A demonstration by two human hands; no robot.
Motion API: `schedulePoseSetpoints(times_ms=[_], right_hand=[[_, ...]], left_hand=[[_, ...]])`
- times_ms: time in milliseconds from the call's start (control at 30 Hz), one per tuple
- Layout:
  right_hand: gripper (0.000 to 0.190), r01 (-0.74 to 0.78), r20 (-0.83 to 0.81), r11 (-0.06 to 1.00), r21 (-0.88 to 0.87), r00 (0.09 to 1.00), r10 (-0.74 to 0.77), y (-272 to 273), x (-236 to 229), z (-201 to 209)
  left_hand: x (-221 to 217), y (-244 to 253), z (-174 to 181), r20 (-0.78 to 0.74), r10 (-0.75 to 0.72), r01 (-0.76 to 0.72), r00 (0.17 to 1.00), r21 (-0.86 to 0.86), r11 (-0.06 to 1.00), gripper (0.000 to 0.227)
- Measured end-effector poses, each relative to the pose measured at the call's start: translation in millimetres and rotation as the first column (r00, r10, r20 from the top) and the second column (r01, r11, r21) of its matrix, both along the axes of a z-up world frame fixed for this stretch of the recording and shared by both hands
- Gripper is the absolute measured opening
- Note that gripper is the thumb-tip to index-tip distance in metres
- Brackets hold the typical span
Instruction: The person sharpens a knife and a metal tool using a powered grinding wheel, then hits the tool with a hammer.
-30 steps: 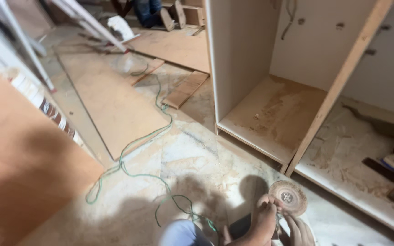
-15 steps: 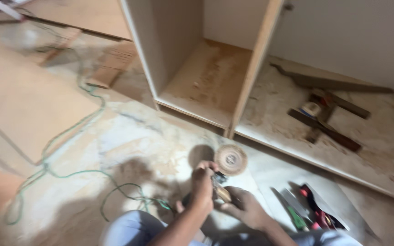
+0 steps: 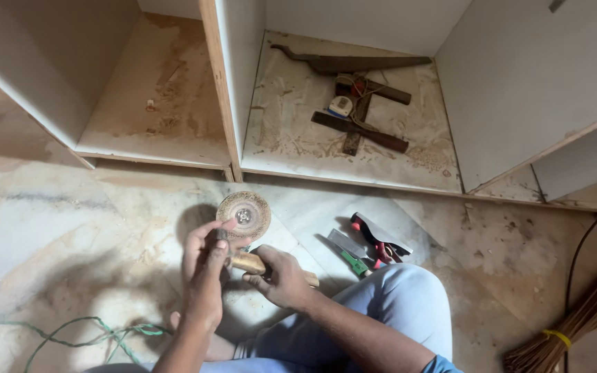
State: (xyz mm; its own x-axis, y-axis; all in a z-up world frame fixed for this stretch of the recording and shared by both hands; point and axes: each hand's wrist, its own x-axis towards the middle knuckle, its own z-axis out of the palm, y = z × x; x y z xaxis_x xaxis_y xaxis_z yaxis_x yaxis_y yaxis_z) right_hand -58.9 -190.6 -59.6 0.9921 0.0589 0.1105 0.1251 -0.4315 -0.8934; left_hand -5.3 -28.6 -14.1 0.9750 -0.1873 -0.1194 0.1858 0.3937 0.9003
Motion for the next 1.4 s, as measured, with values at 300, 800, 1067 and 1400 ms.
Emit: schedulePoseSetpoints(times_ms=[300,800,1067,1400], right_hand=[[0.035,-0.024,0.198,0.996,0.09,0.98,0.005,-17,1,9],[0.052,-0.293,-0.205,0.897,-0.332,0.95,0.234,-38,22,7],[0.043,-0.089,-0.489,0.74,-0.667,0.801,-0.344,-119,53,-53],[0.02,0.117,-0.265,0.511,-0.851,0.746,-0.611,-145,48,-159]], left_hand=[[-9,-4,22,0.237,-0.34,0.303,0.91,0.177,0.936,0.06],[7,-1,-62,-0.376,-0.14,0.258,0.916,0.286,0.923,0.044],[1,-8,-95,-0.45,-0.177,0.444,0.875,0.602,0.663,0.051],[-20,-23,-204,-0.375,-0.347,0.424,0.86,0.902,0.076,0.073]])
